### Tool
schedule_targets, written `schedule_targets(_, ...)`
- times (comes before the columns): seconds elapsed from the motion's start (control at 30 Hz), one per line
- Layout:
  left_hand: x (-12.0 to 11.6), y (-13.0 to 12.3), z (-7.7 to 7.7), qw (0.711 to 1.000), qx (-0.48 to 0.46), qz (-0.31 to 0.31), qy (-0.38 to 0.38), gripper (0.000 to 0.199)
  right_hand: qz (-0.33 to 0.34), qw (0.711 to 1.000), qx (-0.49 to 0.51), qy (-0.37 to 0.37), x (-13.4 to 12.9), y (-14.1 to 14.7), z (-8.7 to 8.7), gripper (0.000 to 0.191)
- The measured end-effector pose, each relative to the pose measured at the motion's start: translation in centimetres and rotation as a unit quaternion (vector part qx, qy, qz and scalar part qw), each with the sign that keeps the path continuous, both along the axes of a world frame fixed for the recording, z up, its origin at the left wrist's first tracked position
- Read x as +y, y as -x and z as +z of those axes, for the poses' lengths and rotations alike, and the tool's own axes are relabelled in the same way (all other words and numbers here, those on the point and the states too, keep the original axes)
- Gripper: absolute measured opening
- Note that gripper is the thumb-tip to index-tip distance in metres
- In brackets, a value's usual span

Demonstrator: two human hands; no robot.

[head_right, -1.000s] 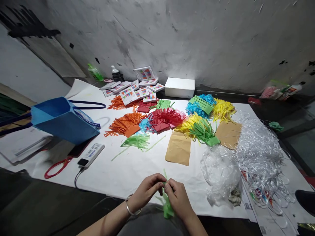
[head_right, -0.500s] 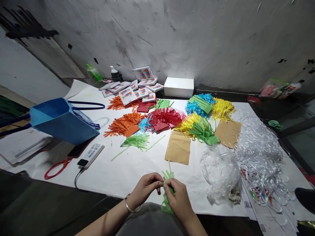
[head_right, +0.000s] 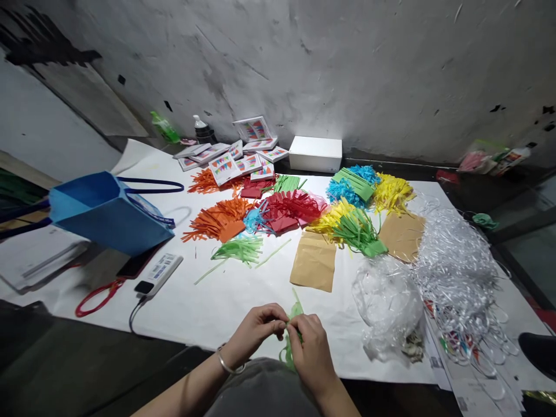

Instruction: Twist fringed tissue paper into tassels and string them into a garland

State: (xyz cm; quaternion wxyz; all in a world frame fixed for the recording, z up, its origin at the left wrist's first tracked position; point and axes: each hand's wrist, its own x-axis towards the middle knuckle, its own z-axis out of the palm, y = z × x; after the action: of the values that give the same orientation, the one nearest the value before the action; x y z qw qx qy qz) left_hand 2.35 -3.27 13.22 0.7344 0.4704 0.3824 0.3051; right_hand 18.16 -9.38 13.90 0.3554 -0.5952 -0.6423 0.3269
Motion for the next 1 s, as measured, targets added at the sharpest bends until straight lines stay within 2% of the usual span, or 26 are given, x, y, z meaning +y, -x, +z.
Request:
schedule_targets(0.07, 0.1, 0.0, 0.0, 1.000, 0.002, 0.000, 0.002, 0.024, 0.002, 1.000, 0.018, 0.016, 0.1, 0.0, 0.0, 0.018)
schedule_targets(0.2, 0.1, 0.1, -0.1, 0.996, 0.006, 0.013, 0.084, 0.031, -0.019, 0.999, 0.035, 0.032, 0.3, 0.0, 0.0, 0.019)
schedule_targets(0.27, 0.1, 0.1, -0.1, 0.995, 0.015, 0.018, 0.093, 0.032, -0.022, 0.999, 0.035, 0.029, 0.4, 0.0, 0.0, 0.019)
schedule_targets(0.43, 0.3, 0.3, 0.2, 0.997, 0.073, -0.011, 0.021, 0.029, -0.016, 0.999, 0.033, 0.023, 0.3, 0.0, -0.4, 0.023)
schedule_targets(0.53, 0.2, 0.3, 0.5, 0.989, 0.132, -0.028, -0.056, 0.024, -0.004, 1.000, 0.026, 0.012, 0.3, -0.1, -0.7, 0.022)
schedule_targets(0.7, -0.2, 0.4, 0.6, 0.942, 0.243, -0.045, -0.227, 0.016, 0.032, 0.998, -0.033, -0.036, 1.1, 0.3, -1.1, 0.015)
schedule_targets(0.8, 0.0, 1.0, 0.5, 0.915, 0.282, -0.039, -0.286, 0.018, 0.055, 0.994, -0.070, -0.063, 1.6, 0.4, -1.4, 0.019)
schedule_targets(0.9, -0.1, 1.7, 0.2, 0.911, 0.291, -0.024, -0.291, 0.018, 0.074, 0.992, -0.081, -0.064, 1.3, 0.5, -2.1, 0.020)
schedule_targets(1.0, -0.8, 1.9, -0.6, 0.954, 0.222, -0.018, -0.202, 0.016, 0.056, 0.996, -0.057, -0.036, 0.6, 0.9, -3.2, 0.021)
